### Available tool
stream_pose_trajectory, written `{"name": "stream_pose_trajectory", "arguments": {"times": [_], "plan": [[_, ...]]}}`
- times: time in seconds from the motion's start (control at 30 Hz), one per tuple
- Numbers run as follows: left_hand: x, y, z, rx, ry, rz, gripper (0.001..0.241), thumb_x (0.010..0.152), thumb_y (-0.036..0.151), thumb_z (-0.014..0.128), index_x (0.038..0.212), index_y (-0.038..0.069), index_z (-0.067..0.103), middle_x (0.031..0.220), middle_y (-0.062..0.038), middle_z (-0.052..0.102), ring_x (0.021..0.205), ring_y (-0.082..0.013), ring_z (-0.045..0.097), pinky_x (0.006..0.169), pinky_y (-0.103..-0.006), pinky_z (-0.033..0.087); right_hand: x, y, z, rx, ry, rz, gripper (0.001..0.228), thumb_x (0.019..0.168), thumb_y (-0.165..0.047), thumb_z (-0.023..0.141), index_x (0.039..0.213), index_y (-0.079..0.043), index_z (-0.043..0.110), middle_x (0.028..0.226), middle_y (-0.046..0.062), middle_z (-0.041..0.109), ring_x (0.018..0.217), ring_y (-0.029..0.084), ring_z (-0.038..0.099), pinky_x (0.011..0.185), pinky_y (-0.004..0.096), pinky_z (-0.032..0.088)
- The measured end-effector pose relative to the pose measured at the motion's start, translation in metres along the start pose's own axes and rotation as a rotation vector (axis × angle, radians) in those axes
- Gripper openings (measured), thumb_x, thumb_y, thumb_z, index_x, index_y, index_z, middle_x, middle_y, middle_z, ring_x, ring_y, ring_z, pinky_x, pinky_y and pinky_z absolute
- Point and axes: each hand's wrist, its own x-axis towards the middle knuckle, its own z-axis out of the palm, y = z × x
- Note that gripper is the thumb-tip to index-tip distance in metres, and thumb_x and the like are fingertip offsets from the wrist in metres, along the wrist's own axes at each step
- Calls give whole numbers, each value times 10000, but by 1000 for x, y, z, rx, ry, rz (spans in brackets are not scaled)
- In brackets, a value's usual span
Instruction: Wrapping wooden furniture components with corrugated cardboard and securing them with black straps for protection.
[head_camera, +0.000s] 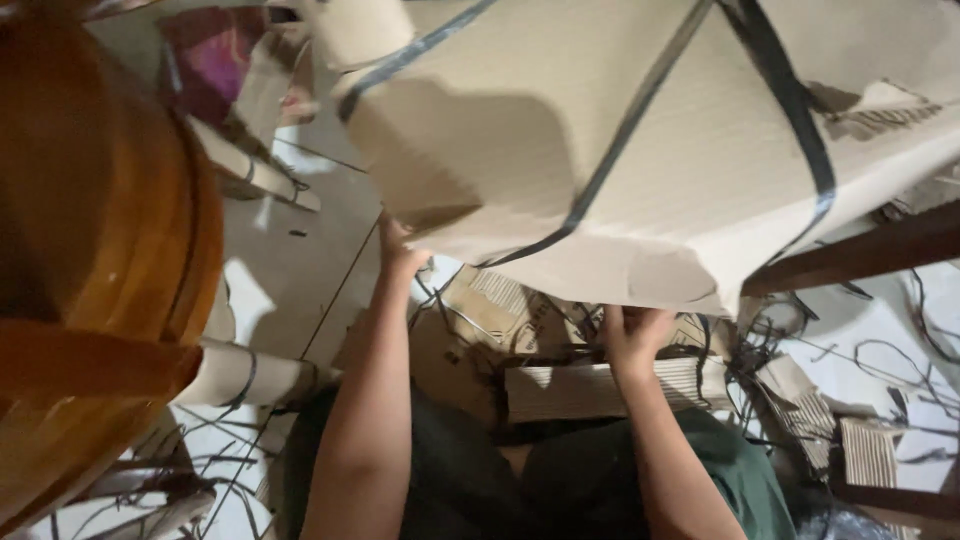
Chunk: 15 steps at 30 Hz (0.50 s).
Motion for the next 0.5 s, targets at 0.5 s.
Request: {"name": "stream_pose_trajectory", "arguments": {"times": [0.5], "plan": [[-161,264,-8,577,-326,-83,1072,763,167,811,1548,-165,161,1484,-469,357,1369,-533,451,1175,-586,370,6,44,-12,-189,-117,288,417,637,-247,988,956,-84,774,836,168,731,831,295,740,672,439,560]]}}
